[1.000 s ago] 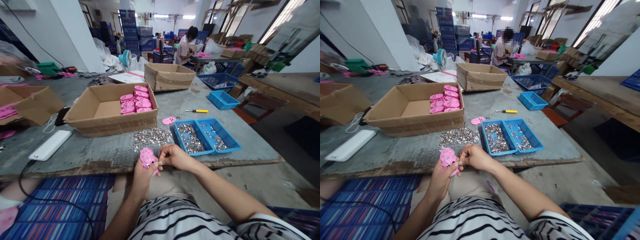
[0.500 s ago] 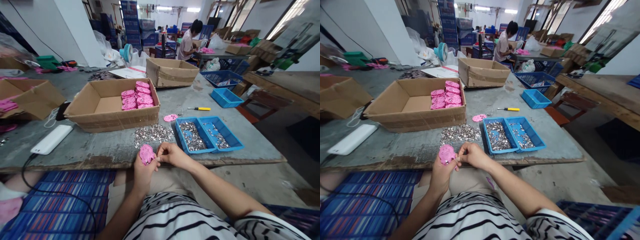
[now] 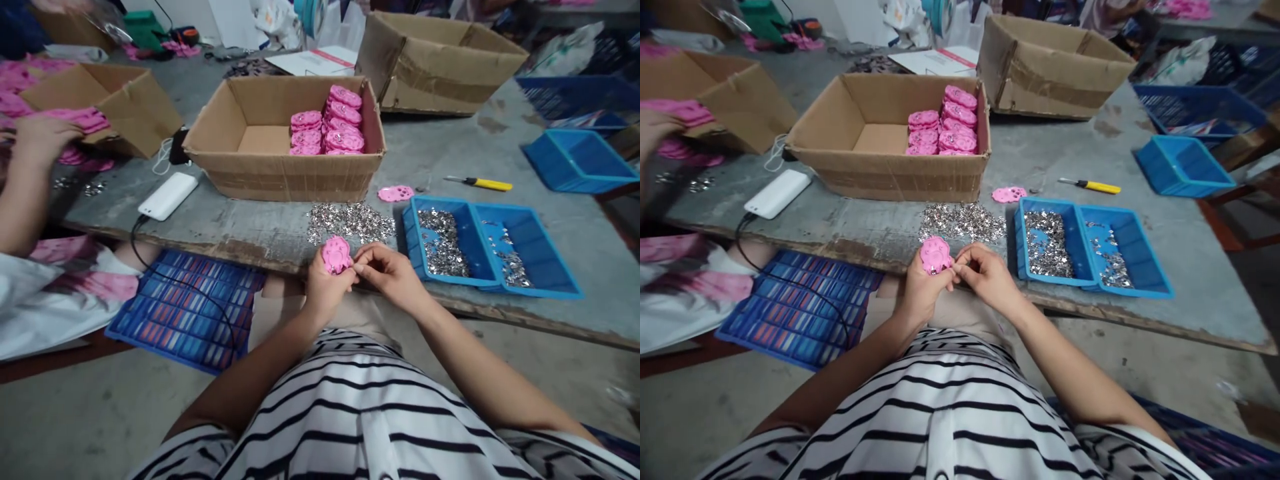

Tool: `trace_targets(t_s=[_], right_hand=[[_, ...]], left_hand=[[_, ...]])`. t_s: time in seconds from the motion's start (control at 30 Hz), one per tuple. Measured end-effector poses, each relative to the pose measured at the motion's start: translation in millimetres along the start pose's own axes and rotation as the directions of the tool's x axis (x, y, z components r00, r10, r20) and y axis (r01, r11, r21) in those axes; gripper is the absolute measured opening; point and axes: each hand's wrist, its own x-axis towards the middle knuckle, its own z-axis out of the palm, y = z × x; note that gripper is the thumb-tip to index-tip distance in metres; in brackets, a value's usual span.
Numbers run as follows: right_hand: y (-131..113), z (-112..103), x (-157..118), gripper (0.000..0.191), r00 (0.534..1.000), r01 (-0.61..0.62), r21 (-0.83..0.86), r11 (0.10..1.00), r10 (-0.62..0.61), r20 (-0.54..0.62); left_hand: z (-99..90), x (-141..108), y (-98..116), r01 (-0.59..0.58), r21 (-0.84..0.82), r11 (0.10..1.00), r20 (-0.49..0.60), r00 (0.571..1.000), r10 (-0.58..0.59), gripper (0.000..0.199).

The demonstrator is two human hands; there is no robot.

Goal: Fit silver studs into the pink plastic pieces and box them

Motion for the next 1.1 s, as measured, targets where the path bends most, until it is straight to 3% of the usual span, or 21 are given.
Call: trace_targets(t_s=[0.1, 0.2, 0.37, 0.93, 1.1], right_hand=[[-2.0, 0.4, -1.5, 0.028, 1.0, 0.001, -0.016, 1.0, -0.002, -0.029], [-4.9, -1.8, -0.8, 0.028, 0.999, -0.032, 0.032, 0.999, 0.032, 0.009], [-6.5, -8.0, 3.1, 0.026, 0.999, 0.008, -0.027, 1.0, -0.007, 0.034], [-6.6, -16.6, 8.2, 0.019, 0.984, 0.034, -0.108, 0.994, -0.014, 0.176], [-9.3, -18.0, 9.5, 0.028, 0.977, 0.046, -0.123, 0.991, -0.019, 0.211]], left_hand=[[-1.1, -0.7, 7.5, 0.087, -0.114, 0.99, 0.11, 0.991, -0.075, 0.038], [-4.5, 0.5, 18.2, 0.256, -0.258, 0.932, 0.29, 0.94, -0.178, 0.044], [-10.3, 3.3, 27.3, 0.377, -0.279, 0.883, 0.425, 0.873, -0.239, 0.056], [-12.0, 2.6, 24.8, 0.384, -0.216, 0.898, 0.522, 0.822, -0.226, 0.064], [-13.0, 3.0, 21.9, 0.387, -0.202, 0.9, 0.546, 0.807, -0.224, 0.062]])
